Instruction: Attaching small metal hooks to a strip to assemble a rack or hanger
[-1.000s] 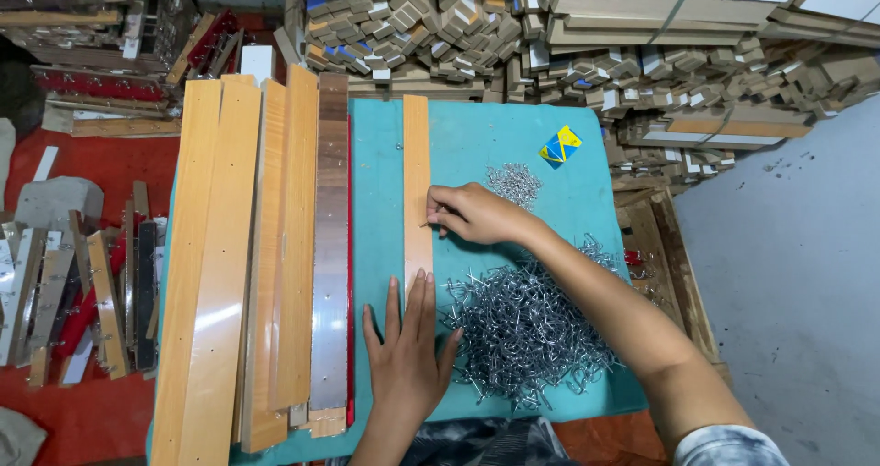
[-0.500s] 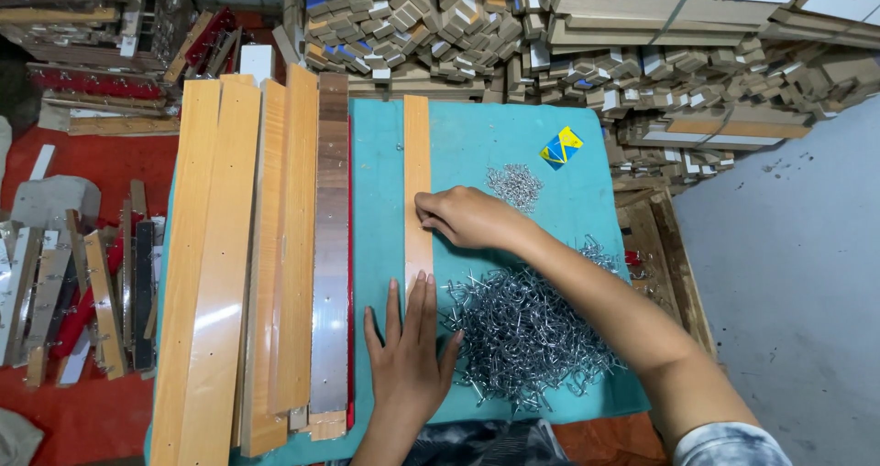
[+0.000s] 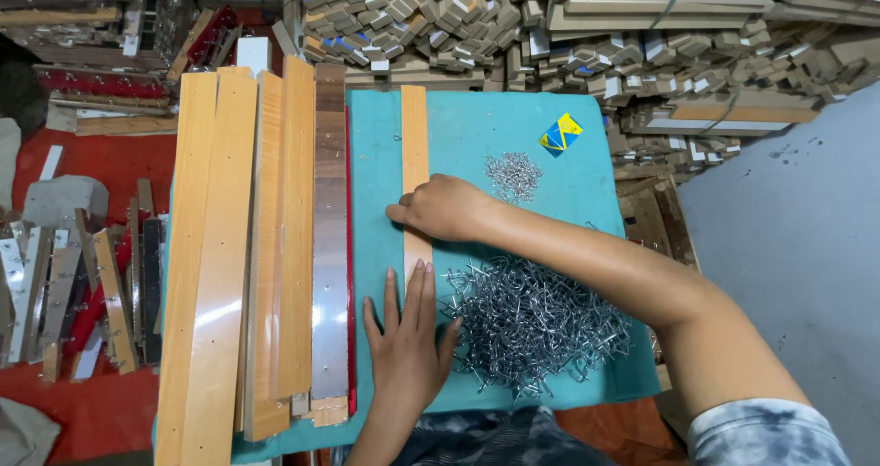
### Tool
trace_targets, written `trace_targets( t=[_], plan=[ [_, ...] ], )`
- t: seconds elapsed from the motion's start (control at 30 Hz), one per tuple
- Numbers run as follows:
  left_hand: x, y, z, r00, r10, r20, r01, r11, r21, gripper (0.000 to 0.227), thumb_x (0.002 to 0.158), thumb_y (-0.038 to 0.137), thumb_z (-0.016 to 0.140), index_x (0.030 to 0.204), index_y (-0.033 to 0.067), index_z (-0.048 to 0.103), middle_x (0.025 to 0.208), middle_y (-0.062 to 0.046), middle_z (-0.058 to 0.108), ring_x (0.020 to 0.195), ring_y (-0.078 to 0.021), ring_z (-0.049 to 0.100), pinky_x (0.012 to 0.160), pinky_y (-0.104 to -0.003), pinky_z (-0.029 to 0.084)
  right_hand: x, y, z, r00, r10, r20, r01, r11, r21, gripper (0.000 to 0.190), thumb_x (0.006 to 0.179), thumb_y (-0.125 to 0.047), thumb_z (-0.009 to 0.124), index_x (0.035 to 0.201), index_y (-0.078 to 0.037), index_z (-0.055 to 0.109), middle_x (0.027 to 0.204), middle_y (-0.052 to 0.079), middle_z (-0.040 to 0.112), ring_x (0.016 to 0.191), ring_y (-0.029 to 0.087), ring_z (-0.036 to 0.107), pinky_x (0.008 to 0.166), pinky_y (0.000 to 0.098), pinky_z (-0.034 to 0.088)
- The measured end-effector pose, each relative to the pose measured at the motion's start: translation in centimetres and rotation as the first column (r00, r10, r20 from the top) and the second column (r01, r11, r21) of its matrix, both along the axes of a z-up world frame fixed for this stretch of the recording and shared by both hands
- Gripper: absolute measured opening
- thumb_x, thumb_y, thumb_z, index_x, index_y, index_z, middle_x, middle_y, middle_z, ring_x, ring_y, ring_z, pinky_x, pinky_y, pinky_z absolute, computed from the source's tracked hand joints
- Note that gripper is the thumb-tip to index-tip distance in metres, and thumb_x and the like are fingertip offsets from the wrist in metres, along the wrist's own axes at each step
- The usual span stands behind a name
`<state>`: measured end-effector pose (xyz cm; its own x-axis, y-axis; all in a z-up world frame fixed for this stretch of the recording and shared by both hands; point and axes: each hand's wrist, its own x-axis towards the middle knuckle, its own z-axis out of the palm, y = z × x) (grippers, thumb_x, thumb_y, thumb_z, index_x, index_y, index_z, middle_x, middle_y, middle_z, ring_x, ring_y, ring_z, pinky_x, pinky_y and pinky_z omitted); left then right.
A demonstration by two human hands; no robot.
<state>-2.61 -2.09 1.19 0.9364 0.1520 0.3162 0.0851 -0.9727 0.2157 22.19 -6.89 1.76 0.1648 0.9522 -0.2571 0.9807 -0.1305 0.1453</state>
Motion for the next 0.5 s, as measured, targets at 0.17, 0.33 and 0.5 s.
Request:
trace_targets(
  t=[0.17, 0.33, 0.5],
  plan=[
    [0.0, -0.3, -0.8, 0.997, -0.018, -0.070, 0.014, 0.998, -0.058, 0.078, 0.102, 0.062, 0.041, 0.165, 0.0176, 0.026, 0.171, 0.005, 0.028, 0.158, -0.0320, 0.020, 0.117, -0.062, 0.023, 0.3, -1.5, -0.4, 0.997, 0.051, -0.052, -0.049, 0.998, 0.048, 0.013, 0.102, -0.018, 0.049, 0.113, -0.014, 0.053, 0.087, 0.010, 0.066, 0.075, 0.033, 0.064, 0.068, 0.0482, 0.047],
    [0.0, -0.5, -1.0, 0.996, -0.009, -0.086, 0.005, 0.999, -0.044, 0.077, 0.104, 0.061, 0.038, 0.166, 0.0180, 0.024, 0.171, 0.004, 0.026, 0.158, -0.0319, 0.017, 0.117, -0.062, 0.022, -0.6, -3.0, -0.2, 0.903, 0.190, 0.385, -0.328, 0.884, 0.334, 0.021, 0.093, -0.020, 0.059, 0.112, -0.029, 0.057, 0.092, -0.005, 0.066, 0.082, 0.020, 0.057, 0.071, 0.0389, 0.042],
    [0.0, -0.7, -1.3, 0.998, 0.013, -0.056, -0.013, 1.000, 0.003, 0.077, 0.102, 0.062, 0.040, 0.164, 0.0176, 0.028, 0.170, 0.005, 0.029, 0.157, -0.0320, 0.023, 0.115, -0.062, 0.027, -0.8, -2.5, -0.3, 0.936, -0.348, 0.060, 0.314, 0.899, 0.306, 0.065, 0.100, -0.068, 0.047, 0.095, -0.009, 0.074, 0.094, 0.011, 0.071, 0.076, 0.038, 0.069, 0.070, 0.0524, 0.049]
  ],
)
